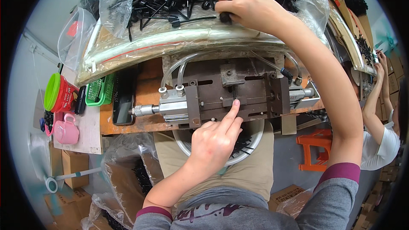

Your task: The person is using a specialized pneumatic assembly jig to attach connectors or caps to small black cables.

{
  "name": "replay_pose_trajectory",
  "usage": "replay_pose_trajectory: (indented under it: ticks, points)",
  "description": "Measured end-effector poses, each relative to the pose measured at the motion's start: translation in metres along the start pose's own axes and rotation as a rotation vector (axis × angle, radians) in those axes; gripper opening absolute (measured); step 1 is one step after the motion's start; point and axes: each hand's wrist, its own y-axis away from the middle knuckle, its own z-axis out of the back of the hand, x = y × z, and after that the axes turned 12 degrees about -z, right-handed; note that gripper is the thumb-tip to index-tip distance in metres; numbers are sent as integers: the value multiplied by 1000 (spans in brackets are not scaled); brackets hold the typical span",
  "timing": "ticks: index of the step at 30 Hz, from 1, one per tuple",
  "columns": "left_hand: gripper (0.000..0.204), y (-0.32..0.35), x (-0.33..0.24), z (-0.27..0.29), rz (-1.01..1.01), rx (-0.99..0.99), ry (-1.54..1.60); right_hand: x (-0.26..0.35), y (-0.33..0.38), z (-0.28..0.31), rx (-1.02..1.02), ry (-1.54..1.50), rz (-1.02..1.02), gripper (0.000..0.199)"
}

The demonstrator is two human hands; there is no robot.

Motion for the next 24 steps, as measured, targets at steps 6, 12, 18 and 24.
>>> replay_pose_trajectory:
  ticks: [6,12,18,24]
  points:
    - [23,1,2,0,-3,-15,25,11,19,32,-316,-546,-389,19]
    - [23,2,2,1,-15,-31,57,-2,53,38,-332,-1269,-906,20]
    - [38,5,-2,29,173,-131,536,39,78,53,-254,-1724,-915,16]
    - [55,-7,7,49,553,-490,1294,113,110,58,-113,-2046,-1123,13]
